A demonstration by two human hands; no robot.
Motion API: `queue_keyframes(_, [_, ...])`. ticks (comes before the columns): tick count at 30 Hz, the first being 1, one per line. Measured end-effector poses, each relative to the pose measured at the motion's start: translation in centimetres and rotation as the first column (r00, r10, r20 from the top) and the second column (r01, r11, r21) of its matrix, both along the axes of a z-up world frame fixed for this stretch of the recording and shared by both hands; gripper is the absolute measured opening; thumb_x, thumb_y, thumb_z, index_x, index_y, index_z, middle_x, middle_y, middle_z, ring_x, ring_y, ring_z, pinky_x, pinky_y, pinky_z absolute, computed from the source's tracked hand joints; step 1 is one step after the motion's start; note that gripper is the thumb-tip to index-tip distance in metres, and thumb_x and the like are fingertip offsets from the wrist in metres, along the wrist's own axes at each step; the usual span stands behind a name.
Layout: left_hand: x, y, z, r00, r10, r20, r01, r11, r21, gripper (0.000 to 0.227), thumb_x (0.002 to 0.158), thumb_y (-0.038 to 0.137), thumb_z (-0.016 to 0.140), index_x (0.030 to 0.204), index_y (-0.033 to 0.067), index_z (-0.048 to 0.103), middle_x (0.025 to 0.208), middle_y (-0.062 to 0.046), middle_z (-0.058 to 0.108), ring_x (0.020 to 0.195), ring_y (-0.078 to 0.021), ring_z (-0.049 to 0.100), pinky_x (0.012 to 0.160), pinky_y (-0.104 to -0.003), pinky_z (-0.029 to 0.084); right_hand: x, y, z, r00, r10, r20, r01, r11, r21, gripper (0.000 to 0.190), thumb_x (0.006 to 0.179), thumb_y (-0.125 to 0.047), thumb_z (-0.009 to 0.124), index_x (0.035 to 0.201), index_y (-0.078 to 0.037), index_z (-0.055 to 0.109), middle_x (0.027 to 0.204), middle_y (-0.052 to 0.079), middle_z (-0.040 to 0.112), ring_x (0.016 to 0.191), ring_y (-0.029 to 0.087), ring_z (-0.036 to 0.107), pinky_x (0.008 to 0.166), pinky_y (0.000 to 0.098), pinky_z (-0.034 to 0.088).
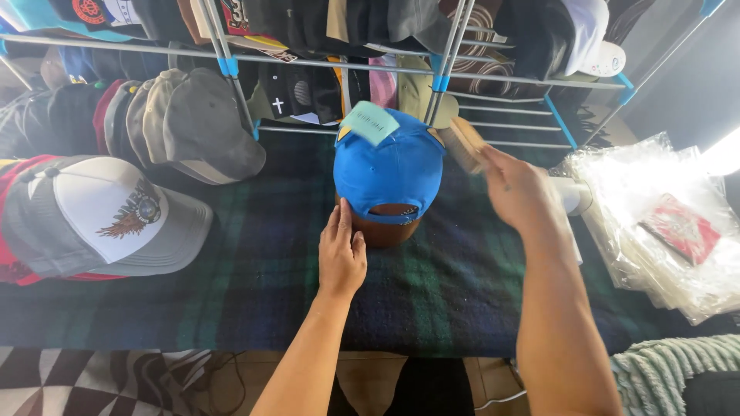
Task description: Cleaning and restoring a blue Sonic the Hedgehog cap using a brush and a hair dryer.
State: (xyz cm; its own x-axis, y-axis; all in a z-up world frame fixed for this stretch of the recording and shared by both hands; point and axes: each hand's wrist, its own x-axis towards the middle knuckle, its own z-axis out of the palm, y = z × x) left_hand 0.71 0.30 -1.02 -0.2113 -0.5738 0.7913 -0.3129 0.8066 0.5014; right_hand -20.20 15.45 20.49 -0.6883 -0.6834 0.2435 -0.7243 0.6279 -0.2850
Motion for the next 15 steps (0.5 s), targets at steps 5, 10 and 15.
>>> queue_keyframes(5, [-0.3, -0.4, -0.4, 1.000, 0.013, -0.012, -0.014, 1.000, -0.021, 0.064, 0.093, 0.011, 0.059, 0.156, 0.0058, 0.044, 0.136, -0.029, 0.057, 0.118, -0.0441, 0.062, 0.094, -0.048, 0.054, 4.8, 1.1, 0.7, 0.958, 0.280, -0.052, -0.285, 0.935, -0.213, 0.037, 0.103, -0.030, 0.054, 0.136, -0.025, 0.069, 0.133, -0.001, 0.069, 0.114, 0.032, 0.067, 0.095, 0.0486, 0.054])
queue_keyframes(10, [0.1, -0.2, -0.1, 0.998, -0.002, -0.063, 0.001, 1.000, -0.020, 0.065, 0.093, 0.008, 0.060, 0.156, 0.0082, 0.044, 0.134, -0.029, 0.058, 0.115, -0.0459, 0.063, 0.091, -0.050, 0.054, 2.4, -0.1, -2.0, 0.949, 0.314, 0.024, -0.296, 0.914, -0.276, 0.037, 0.105, -0.027, 0.049, 0.134, -0.017, 0.069, 0.135, 0.007, 0.067, 0.119, 0.037, 0.063, 0.098, 0.0542, 0.050])
queue_keyframes(15, [0.2, 0.5, 0.6, 0.997, -0.029, -0.076, 0.030, 0.999, 0.010, 0.064, 0.095, 0.004, 0.056, 0.157, 0.0058, 0.042, 0.134, -0.032, 0.058, 0.113, -0.0477, 0.063, 0.088, -0.052, 0.055, 2.3, -2.7, -9.8, 0.932, 0.361, 0.005, -0.257, 0.673, -0.693, 0.039, 0.107, -0.002, 0.040, 0.142, 0.010, 0.054, 0.141, 0.032, 0.056, 0.130, 0.049, 0.051, 0.111, 0.0569, 0.040])
